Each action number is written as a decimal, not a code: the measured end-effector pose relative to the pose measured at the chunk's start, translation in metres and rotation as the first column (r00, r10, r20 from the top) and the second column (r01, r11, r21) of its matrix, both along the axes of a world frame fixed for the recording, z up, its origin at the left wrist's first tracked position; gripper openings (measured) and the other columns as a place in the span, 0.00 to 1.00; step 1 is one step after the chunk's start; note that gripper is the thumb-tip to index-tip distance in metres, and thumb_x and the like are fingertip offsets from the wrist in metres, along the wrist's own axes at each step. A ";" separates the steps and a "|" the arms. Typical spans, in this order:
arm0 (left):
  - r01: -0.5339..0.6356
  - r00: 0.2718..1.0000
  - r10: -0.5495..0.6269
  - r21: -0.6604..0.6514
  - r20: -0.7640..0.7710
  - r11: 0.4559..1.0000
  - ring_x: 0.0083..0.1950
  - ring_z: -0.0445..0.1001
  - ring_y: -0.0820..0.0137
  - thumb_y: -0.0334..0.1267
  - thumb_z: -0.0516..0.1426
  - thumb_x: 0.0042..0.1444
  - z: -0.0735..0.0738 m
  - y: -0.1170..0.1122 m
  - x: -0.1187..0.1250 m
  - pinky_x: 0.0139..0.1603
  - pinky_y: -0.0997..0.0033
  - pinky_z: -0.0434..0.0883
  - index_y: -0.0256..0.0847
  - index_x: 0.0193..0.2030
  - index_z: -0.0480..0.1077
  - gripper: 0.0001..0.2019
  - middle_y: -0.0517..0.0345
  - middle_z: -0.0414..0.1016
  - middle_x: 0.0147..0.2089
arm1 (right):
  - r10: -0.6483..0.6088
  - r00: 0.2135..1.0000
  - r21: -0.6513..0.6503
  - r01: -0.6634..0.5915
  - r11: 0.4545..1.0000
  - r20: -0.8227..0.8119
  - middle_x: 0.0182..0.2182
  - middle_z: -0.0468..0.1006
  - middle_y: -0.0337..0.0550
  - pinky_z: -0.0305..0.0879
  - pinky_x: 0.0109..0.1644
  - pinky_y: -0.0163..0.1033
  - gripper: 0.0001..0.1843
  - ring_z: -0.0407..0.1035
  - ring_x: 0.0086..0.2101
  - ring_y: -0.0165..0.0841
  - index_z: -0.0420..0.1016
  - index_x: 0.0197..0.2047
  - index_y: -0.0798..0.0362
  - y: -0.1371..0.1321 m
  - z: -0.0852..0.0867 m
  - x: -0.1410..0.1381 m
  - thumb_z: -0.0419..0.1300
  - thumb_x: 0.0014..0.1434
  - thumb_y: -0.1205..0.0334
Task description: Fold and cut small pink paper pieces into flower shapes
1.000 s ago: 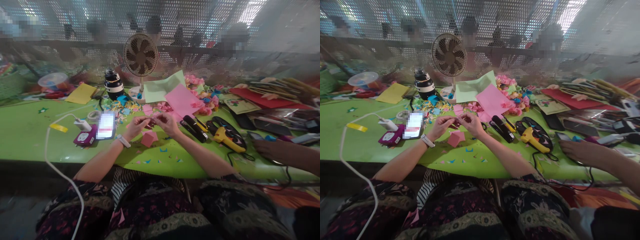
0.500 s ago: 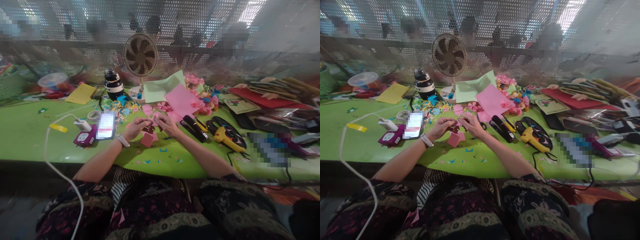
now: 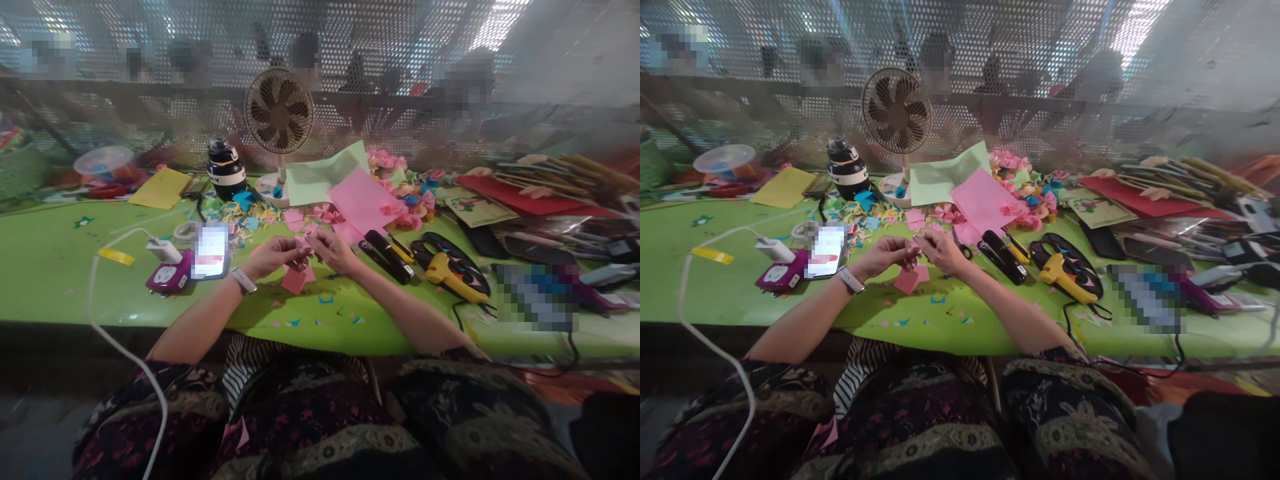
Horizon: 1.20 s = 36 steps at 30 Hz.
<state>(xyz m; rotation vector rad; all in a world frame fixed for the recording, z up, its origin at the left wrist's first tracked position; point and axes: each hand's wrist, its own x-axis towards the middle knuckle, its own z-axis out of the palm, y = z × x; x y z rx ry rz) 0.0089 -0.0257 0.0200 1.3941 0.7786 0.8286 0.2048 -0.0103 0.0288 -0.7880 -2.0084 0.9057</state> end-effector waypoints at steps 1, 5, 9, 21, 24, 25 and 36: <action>-0.007 1.000 0.007 0.004 0.001 1.000 0.28 0.77 0.73 0.60 0.69 0.48 0.000 0.000 0.000 0.31 0.74 0.76 0.36 0.32 0.76 0.25 0.55 0.79 0.28 | -0.003 1.000 0.000 0.003 1.000 0.000 0.21 0.63 0.35 0.56 0.29 0.36 0.29 0.58 0.25 0.29 0.60 0.27 0.49 0.000 0.000 0.000 0.53 0.65 0.32; -0.049 0.999 0.049 0.008 0.015 0.999 0.30 0.78 0.72 0.58 0.69 0.48 -0.001 -0.001 0.003 0.30 0.74 0.77 0.37 0.33 0.77 0.23 0.54 0.80 0.31 | -0.021 0.999 0.010 0.022 1.000 -0.027 0.21 0.63 0.35 0.57 0.28 0.36 0.30 0.58 0.24 0.29 0.59 0.27 0.48 0.002 -0.002 0.000 0.53 0.65 0.31; -0.086 0.996 0.086 0.019 0.009 0.996 0.28 0.77 0.73 0.57 0.70 0.48 0.000 -0.001 0.003 0.29 0.75 0.75 0.37 0.31 0.75 0.23 0.55 0.79 0.30 | -0.026 0.999 -0.028 0.025 0.999 -0.025 0.20 0.64 0.34 0.58 0.27 0.36 0.30 0.60 0.23 0.29 0.60 0.27 0.48 0.005 -0.004 0.001 0.53 0.64 0.30; -0.192 0.981 0.191 0.028 0.016 0.981 0.26 0.77 0.75 0.59 0.71 0.44 0.002 0.000 0.004 0.23 0.79 0.71 0.37 0.36 0.76 0.26 0.54 0.81 0.33 | -0.082 0.995 0.014 0.082 0.997 0.049 0.20 0.66 0.36 0.58 0.25 0.35 0.34 0.61 0.21 0.28 0.63 0.26 0.49 0.010 0.007 0.008 0.51 0.63 0.26; -0.262 0.964 0.261 0.031 0.047 0.965 0.28 0.77 0.74 0.59 0.71 0.45 -0.001 0.006 0.001 0.26 0.77 0.74 0.37 0.37 0.76 0.26 0.55 0.80 0.31 | -0.173 0.985 -0.025 0.172 0.985 -0.013 0.20 0.68 0.37 0.59 0.24 0.35 0.35 0.63 0.20 0.28 0.64 0.27 0.49 0.021 0.025 0.031 0.52 0.60 0.24; -0.287 0.957 0.285 0.029 0.055 0.958 0.28 0.77 0.74 0.59 0.71 0.45 -0.002 0.007 0.000 0.27 0.76 0.74 0.37 0.37 0.76 0.26 0.56 0.80 0.31 | -0.230 0.973 -0.017 0.229 0.973 -0.035 0.20 0.68 0.37 0.59 0.24 0.34 0.34 0.63 0.20 0.28 0.64 0.27 0.49 0.024 0.032 0.042 0.54 0.60 0.25; -0.330 0.936 0.329 -0.012 0.124 0.944 0.36 0.80 0.73 0.49 0.71 0.48 -0.007 0.009 -0.002 0.32 0.77 0.77 0.39 0.41 0.78 0.19 0.55 0.82 0.39 | -0.322 0.336 0.199 0.350 0.915 0.885 0.40 0.84 0.59 0.67 0.42 0.43 0.13 0.78 0.44 0.50 0.82 0.40 0.58 0.017 0.038 0.045 0.64 0.58 0.57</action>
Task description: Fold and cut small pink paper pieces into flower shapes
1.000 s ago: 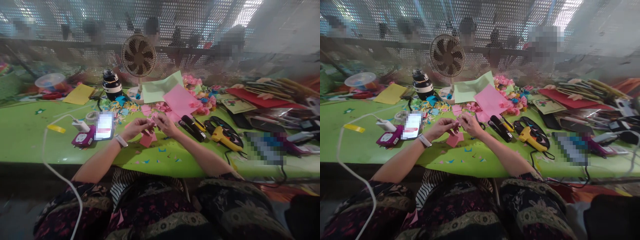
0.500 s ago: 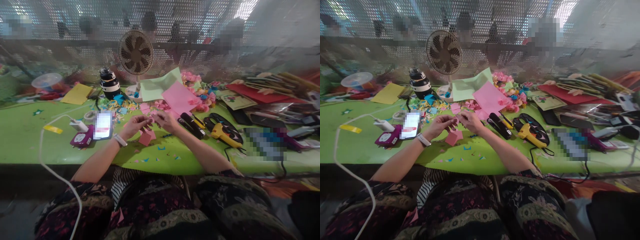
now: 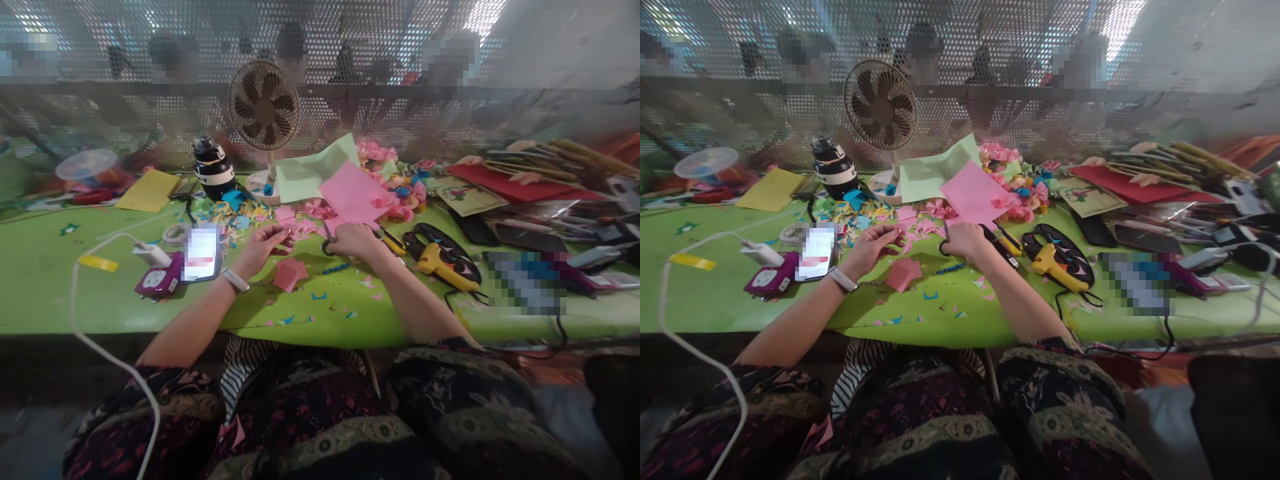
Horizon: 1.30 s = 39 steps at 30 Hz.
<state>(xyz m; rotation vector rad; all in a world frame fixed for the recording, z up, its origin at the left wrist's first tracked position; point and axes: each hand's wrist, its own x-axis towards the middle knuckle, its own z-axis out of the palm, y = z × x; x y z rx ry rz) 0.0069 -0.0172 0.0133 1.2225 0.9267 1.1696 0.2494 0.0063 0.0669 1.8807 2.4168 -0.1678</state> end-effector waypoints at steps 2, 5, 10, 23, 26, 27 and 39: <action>0.000 1.000 0.000 -0.002 0.005 1.000 0.36 0.80 0.73 0.49 0.71 0.48 -0.001 0.001 0.000 0.33 0.77 0.77 0.39 0.41 0.78 0.19 0.55 0.81 0.38 | -0.023 0.998 -0.048 0.026 0.999 0.063 0.44 0.83 0.63 0.69 0.46 0.45 0.19 0.77 0.48 0.52 0.82 0.47 0.60 0.000 -0.006 -0.008 0.64 0.58 0.55; 0.000 1.000 0.000 -0.021 0.017 1.000 0.34 0.80 0.73 0.51 0.72 0.48 -0.003 0.002 0.001 0.34 0.75 0.77 0.38 0.40 0.78 0.20 0.54 0.82 0.37 | -0.037 0.995 -0.077 0.045 0.996 0.096 0.47 0.83 0.65 0.70 0.48 0.46 0.23 0.77 0.50 0.53 0.81 0.52 0.61 0.003 -0.008 -0.007 0.65 0.58 0.56; 0.015 0.999 -0.014 -0.014 0.036 1.000 0.34 0.81 0.72 0.51 0.71 0.49 -0.006 0.004 0.003 0.37 0.71 0.79 0.37 0.41 0.76 0.21 0.54 0.82 0.38 | -0.040 0.986 -0.107 0.058 0.993 0.161 0.48 0.83 0.64 0.70 0.49 0.46 0.21 0.77 0.50 0.52 0.82 0.51 0.60 0.006 -0.004 0.000 0.66 0.56 0.60; 0.018 0.992 -0.009 -0.072 0.130 0.997 0.41 0.83 0.67 0.40 0.70 0.52 -0.003 0.004 0.006 0.43 0.67 0.79 0.35 0.44 0.77 0.15 0.48 0.84 0.43 | 0.035 0.994 -0.092 -0.026 0.995 0.100 0.31 0.83 0.51 0.61 0.34 0.38 0.10 0.77 0.36 0.41 0.82 0.35 0.58 0.012 0.012 0.025 0.63 0.56 0.60; 0.003 0.988 0.010 -0.086 0.153 0.996 0.39 0.84 0.68 0.41 0.71 0.52 -0.002 0.004 0.006 0.42 0.69 0.79 0.36 0.42 0.76 0.15 0.49 0.85 0.42 | -0.013 0.994 -0.045 0.008 0.999 -0.111 0.26 0.81 0.44 0.61 0.33 0.36 0.05 0.76 0.33 0.39 0.79 0.31 0.56 0.010 0.019 0.031 0.64 0.54 0.63; -0.003 0.986 0.018 -0.087 0.165 0.996 0.39 0.84 0.69 0.41 0.71 0.52 -0.002 0.003 0.006 0.41 0.70 0.79 0.36 0.41 0.76 0.15 0.50 0.85 0.42 | -0.041 0.973 -0.051 0.030 0.998 -0.228 0.25 0.80 0.42 0.62 0.32 0.36 0.03 0.76 0.32 0.38 0.78 0.31 0.55 0.009 0.020 0.033 0.65 0.53 0.65; -0.026 0.966 0.048 -0.087 0.256 0.996 0.42 0.84 0.66 0.47 0.72 0.49 0.007 -0.003 0.009 0.39 0.72 0.77 0.38 0.38 0.76 0.17 0.52 0.85 0.41 | -0.276 0.295 -0.337 -0.178 0.925 -0.915 0.25 0.80 0.38 0.64 0.21 0.30 0.26 0.68 0.18 0.24 0.72 0.34 0.53 -0.009 -0.014 -0.013 0.78 0.44 0.47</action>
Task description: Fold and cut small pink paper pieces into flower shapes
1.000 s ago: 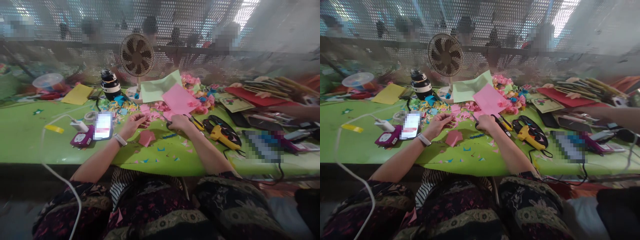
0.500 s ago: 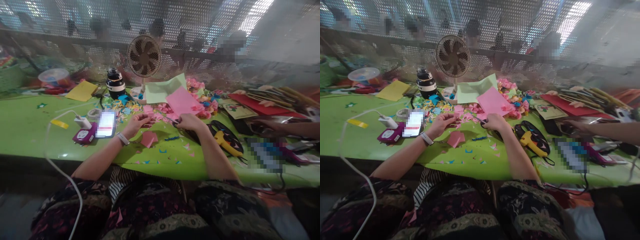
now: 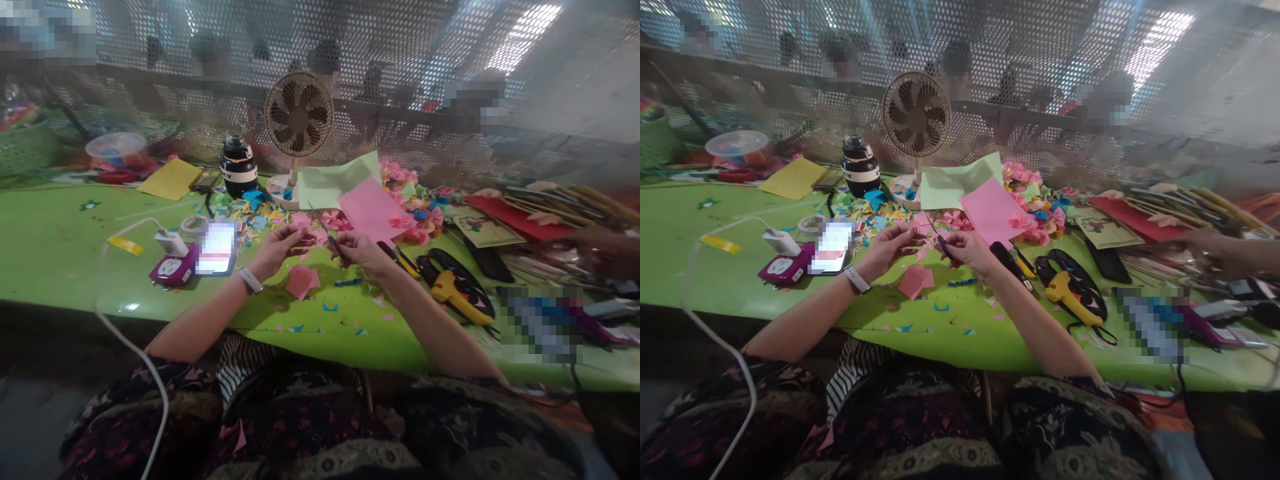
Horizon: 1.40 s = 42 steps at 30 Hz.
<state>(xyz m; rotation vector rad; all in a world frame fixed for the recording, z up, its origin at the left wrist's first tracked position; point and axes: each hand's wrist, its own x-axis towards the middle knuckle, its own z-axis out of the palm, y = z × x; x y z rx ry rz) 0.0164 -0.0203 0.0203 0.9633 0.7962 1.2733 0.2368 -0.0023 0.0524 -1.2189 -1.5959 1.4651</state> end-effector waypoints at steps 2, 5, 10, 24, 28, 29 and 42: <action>-0.013 1.000 0.013 0.012 0.018 1.000 0.43 0.84 0.66 0.47 0.72 0.48 0.000 -0.001 0.001 0.40 0.71 0.77 0.39 0.38 0.76 0.18 0.52 0.85 0.41 | 0.033 0.999 -0.005 -0.033 0.999 0.004 0.25 0.79 0.37 0.63 0.21 0.30 0.29 0.67 0.18 0.24 0.71 0.35 0.53 -0.008 -0.007 -0.003 0.77 0.43 0.42; -0.025 0.999 0.024 0.031 0.034 0.999 0.45 0.83 0.66 0.48 0.73 0.47 -0.001 -0.003 0.002 0.43 0.69 0.78 0.39 0.37 0.76 0.18 0.53 0.84 0.42 | 0.067 0.998 -0.008 -0.067 0.998 0.021 0.27 0.77 0.36 0.65 0.23 0.32 0.31 0.68 0.21 0.25 0.69 0.36 0.51 -0.017 -0.014 -0.005 0.76 0.41 0.40; -0.037 0.998 0.036 0.017 0.054 0.999 0.45 0.83 0.65 0.49 0.74 0.43 -0.001 -0.006 0.007 0.47 0.65 0.78 0.39 0.35 0.76 0.20 0.54 0.84 0.41 | 0.104 0.990 0.020 -0.106 0.994 0.096 0.31 0.77 0.38 0.67 0.28 0.35 0.31 0.71 0.30 0.31 0.68 0.36 0.51 -0.021 -0.018 -0.010 0.76 0.41 0.41; -0.054 0.997 0.054 -0.012 0.047 0.998 0.45 0.83 0.63 0.46 0.72 0.48 -0.002 -0.012 0.013 0.49 0.59 0.79 0.38 0.35 0.73 0.17 0.55 0.82 0.39 | 0.121 0.982 0.083 -0.133 0.988 0.143 0.32 0.75 0.40 0.67 0.33 0.38 0.28 0.70 0.32 0.33 0.68 0.37 0.51 -0.027 -0.017 -0.009 0.73 0.46 0.40; -0.054 0.997 0.055 -0.019 0.048 0.998 0.45 0.83 0.63 0.46 0.72 0.48 -0.003 -0.012 0.013 0.49 0.59 0.79 0.38 0.35 0.73 0.17 0.55 0.82 0.39 | 0.118 0.985 0.096 -0.131 0.987 0.129 0.31 0.74 0.39 0.64 0.31 0.38 0.29 0.69 0.31 0.33 0.66 0.36 0.50 -0.026 -0.023 -0.010 0.72 0.46 0.37; -0.055 0.997 0.056 -0.021 0.051 0.998 0.45 0.83 0.63 0.46 0.72 0.47 -0.002 -0.012 0.013 0.48 0.59 0.79 0.38 0.35 0.73 0.18 0.55 0.82 0.39 | 0.115 0.985 0.110 -0.130 0.985 0.130 0.31 0.73 0.38 0.63 0.31 0.37 0.30 0.68 0.30 0.32 0.66 0.36 0.50 -0.025 -0.024 -0.010 0.72 0.46 0.37; -0.048 0.996 0.050 -0.028 0.074 0.998 0.45 0.83 0.62 0.46 0.74 0.44 0.001 -0.015 0.014 0.47 0.61 0.79 0.38 0.34 0.73 0.19 0.55 0.82 0.38 | 0.086 0.986 0.161 -0.109 0.981 0.142 0.29 0.72 0.37 0.60 0.31 0.36 0.32 0.67 0.29 0.30 0.66 0.34 0.51 -0.027 -0.026 -0.012 0.70 0.45 0.32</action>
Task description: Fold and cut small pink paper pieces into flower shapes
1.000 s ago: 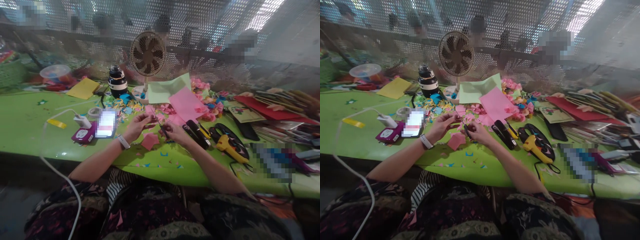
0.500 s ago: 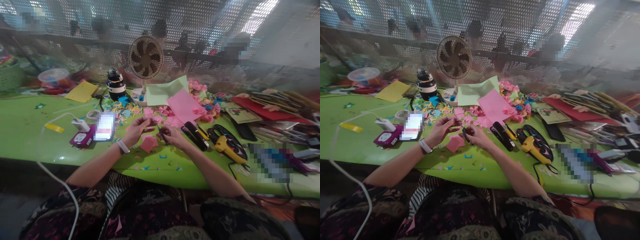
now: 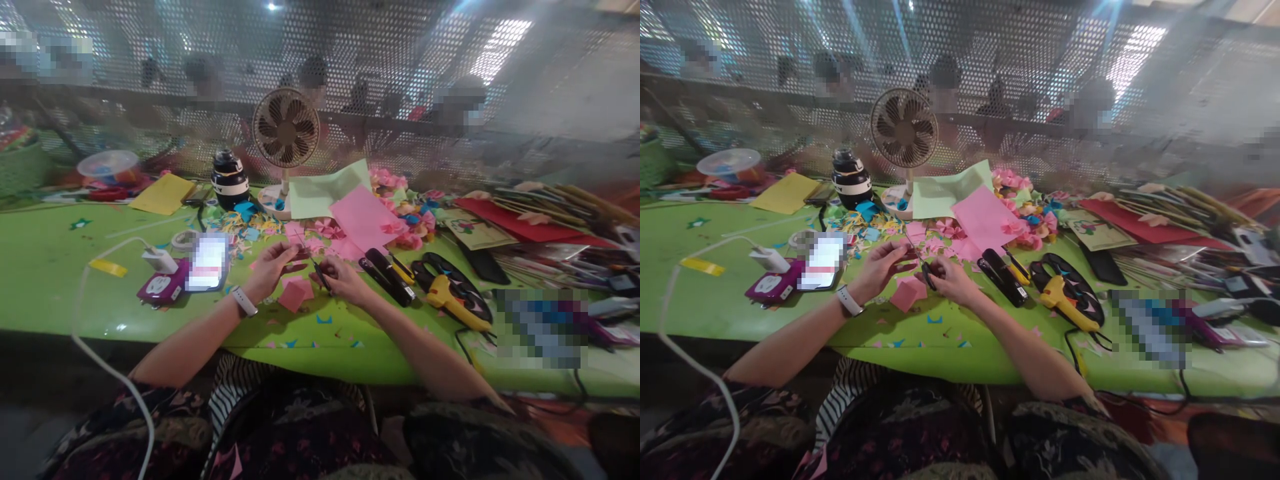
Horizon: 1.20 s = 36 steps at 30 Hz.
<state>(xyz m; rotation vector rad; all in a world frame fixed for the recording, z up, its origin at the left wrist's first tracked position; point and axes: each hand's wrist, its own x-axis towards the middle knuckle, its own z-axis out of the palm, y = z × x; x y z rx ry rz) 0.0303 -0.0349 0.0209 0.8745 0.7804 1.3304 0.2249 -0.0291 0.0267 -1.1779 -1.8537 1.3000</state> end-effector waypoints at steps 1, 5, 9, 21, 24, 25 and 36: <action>-0.001 1.000 0.001 -0.001 0.004 1.000 0.45 0.83 0.62 0.46 0.74 0.43 0.000 0.000 0.000 0.46 0.61 0.80 0.38 0.34 0.73 0.19 0.55 0.82 0.38 | 0.001 1.000 0.003 -0.001 1.000 0.007 0.29 0.72 0.37 0.60 0.30 0.36 0.32 0.66 0.28 0.30 0.66 0.34 0.51 0.000 0.000 0.000 0.70 0.46 0.32; -0.005 1.000 0.005 -0.009 0.005 1.000 0.45 0.83 0.61 0.46 0.74 0.43 0.001 0.000 0.001 0.46 0.61 0.80 0.38 0.34 0.73 0.19 0.55 0.82 0.38 | -0.014 0.999 0.012 0.013 1.000 0.041 0.27 0.71 0.36 0.57 0.28 0.35 0.32 0.65 0.27 0.29 0.65 0.32 0.51 -0.001 0.001 0.000 0.69 0.46 0.30; -0.028 1.000 0.028 -0.004 -0.002 1.000 0.44 0.83 0.62 0.47 0.74 0.43 0.000 0.002 0.000 0.48 0.58 0.80 0.38 0.34 0.73 0.20 0.56 0.82 0.38 | -0.020 0.999 0.021 0.019 1.000 0.043 0.25 0.70 0.35 0.57 0.27 0.35 0.33 0.65 0.25 0.29 0.65 0.32 0.50 0.000 -0.001 0.001 0.68 0.45 0.29; 0.028 0.993 -0.021 0.053 -0.113 0.998 0.44 0.83 0.62 0.51 0.73 0.43 -0.001 0.001 -0.003 0.45 0.62 0.80 0.38 0.33 0.72 0.22 0.55 0.81 0.36 | 0.005 0.999 0.018 -0.006 1.000 0.039 0.26 0.69 0.34 0.57 0.28 0.36 0.32 0.64 0.26 0.29 0.66 0.33 0.51 0.001 -0.001 0.004 0.69 0.46 0.32; 0.036 0.989 -0.028 0.051 -0.142 0.998 0.44 0.83 0.62 0.52 0.73 0.43 -0.001 0.001 -0.003 0.45 0.62 0.80 0.38 0.33 0.72 0.22 0.55 0.81 0.36 | 0.012 0.999 0.015 -0.013 1.000 0.042 0.26 0.69 0.34 0.58 0.29 0.36 0.31 0.64 0.27 0.30 0.66 0.33 0.50 0.001 0.002 0.005 0.70 0.46 0.33; 0.035 0.989 -0.027 0.052 -0.144 0.998 0.44 0.83 0.62 0.52 0.73 0.43 -0.001 0.001 -0.003 0.45 0.62 0.80 0.38 0.33 0.72 0.22 0.55 0.81 0.36 | 0.010 0.999 0.013 -0.011 1.000 0.043 0.25 0.69 0.34 0.58 0.29 0.36 0.31 0.64 0.27 0.30 0.65 0.33 0.50 0.001 0.003 0.006 0.70 0.46 0.33; 0.005 0.993 0.003 0.061 -0.120 0.998 0.40 0.83 0.65 0.53 0.73 0.44 -0.003 0.004 -0.005 0.43 0.64 0.79 0.39 0.36 0.73 0.23 0.56 0.80 0.37 | 0.001 1.000 -0.010 -0.001 1.000 0.024 0.21 0.68 0.33 0.58 0.27 0.36 0.34 0.64 0.24 0.29 0.64 0.30 0.50 -0.001 0.005 0.005 0.69 0.44 0.28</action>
